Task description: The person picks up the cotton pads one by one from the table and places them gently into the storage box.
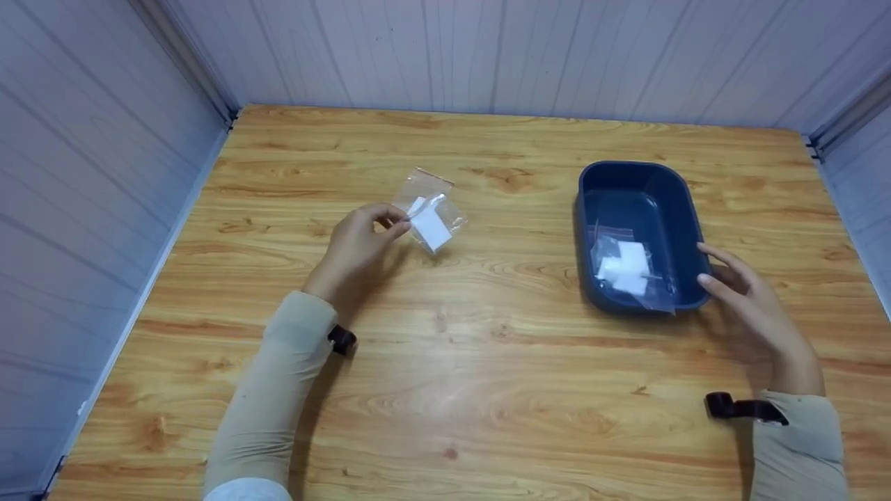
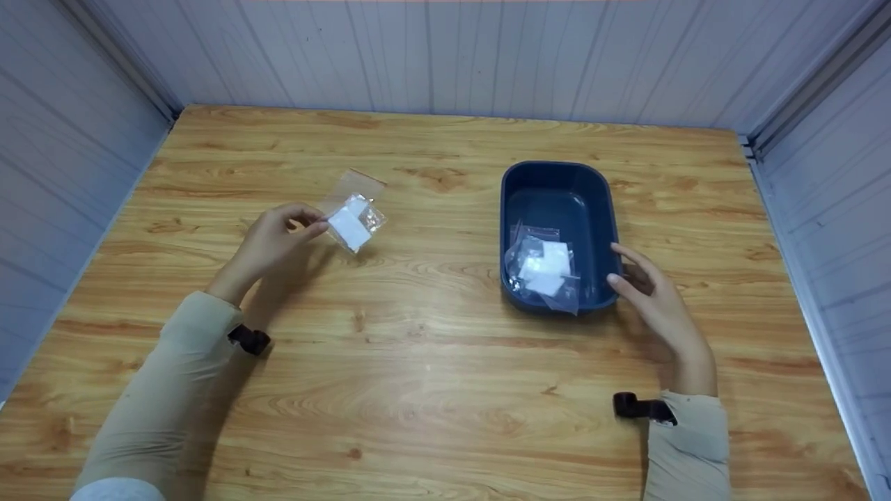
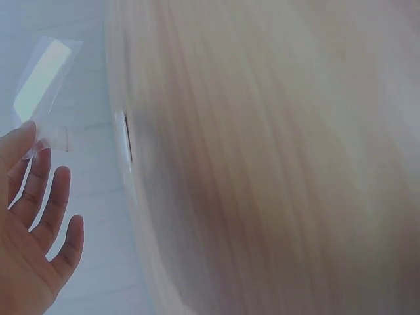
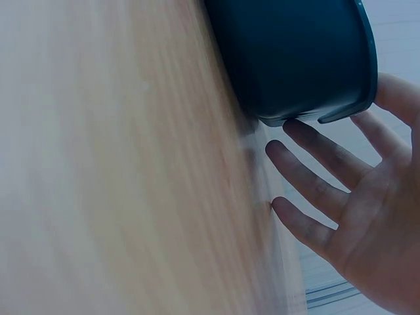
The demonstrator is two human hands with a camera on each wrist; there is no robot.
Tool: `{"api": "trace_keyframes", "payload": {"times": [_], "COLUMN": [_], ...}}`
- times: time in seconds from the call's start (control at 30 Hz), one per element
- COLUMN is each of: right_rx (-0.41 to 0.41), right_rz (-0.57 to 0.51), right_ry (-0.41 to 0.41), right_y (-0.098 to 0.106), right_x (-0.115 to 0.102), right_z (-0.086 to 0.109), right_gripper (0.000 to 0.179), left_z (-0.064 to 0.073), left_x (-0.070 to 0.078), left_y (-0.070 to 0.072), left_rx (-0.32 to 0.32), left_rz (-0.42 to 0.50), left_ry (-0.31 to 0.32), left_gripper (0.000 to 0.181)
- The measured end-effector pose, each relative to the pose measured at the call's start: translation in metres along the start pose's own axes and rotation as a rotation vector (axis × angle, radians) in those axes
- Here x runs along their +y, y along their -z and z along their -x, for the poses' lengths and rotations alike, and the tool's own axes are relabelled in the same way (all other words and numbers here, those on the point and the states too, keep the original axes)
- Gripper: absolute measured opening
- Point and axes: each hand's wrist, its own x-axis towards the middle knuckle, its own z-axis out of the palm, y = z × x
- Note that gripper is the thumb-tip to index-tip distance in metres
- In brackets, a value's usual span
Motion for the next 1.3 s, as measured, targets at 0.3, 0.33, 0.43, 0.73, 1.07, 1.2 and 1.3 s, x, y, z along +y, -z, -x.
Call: {"api": "trace_keyframes", "payload": {"times": [0.3, 0.33, 0.43, 0.73, 1.07, 1.2, 1.3], "right_rx": [-0.004, -0.004, 0.001, 0.01, 0.001, 0.005, 0.007], "right_rz": [0.014, 0.013, -0.002, -0.017, -0.006, -0.015, -0.024], "right_ry": [0.006, 0.004, 0.01, 0.011, 0.01, -0.017, -0.011], "right_y": [0.0, 0.0, -0.001, -0.001, -0.001, -0.001, -0.002], "right_x": [-0.001, -0.002, -0.002, 0.001, -0.001, -0.002, -0.002], "right_z": [0.002, 0.002, 0.003, 0.001, 0.001, 0.001, 0.001], "right_gripper": [0.053, 0.053, 0.053, 0.052, 0.053, 0.053, 0.052], "left_z": [-0.005, -0.005, -0.007, -0.011, -0.011, -0.013, -0.014], "left_x": [0.017, 0.019, 0.023, 0.037, 0.054, 0.061, 0.065], "left_y": [-0.019, -0.02, -0.026, -0.044, -0.06, -0.066, -0.071], "left_rx": [-0.015, -0.017, -0.027, -0.045, -0.05, -0.045, -0.041], "left_rz": [0.017, 0.01, -0.01, -0.028, -0.022, -0.02, -0.027], "left_ry": [-0.034, -0.041, -0.072, -0.121, -0.169, -0.191, -0.199], "left_gripper": [0.018, 0.018, 0.019, 0.022, 0.022, 0.022, 0.023]}}
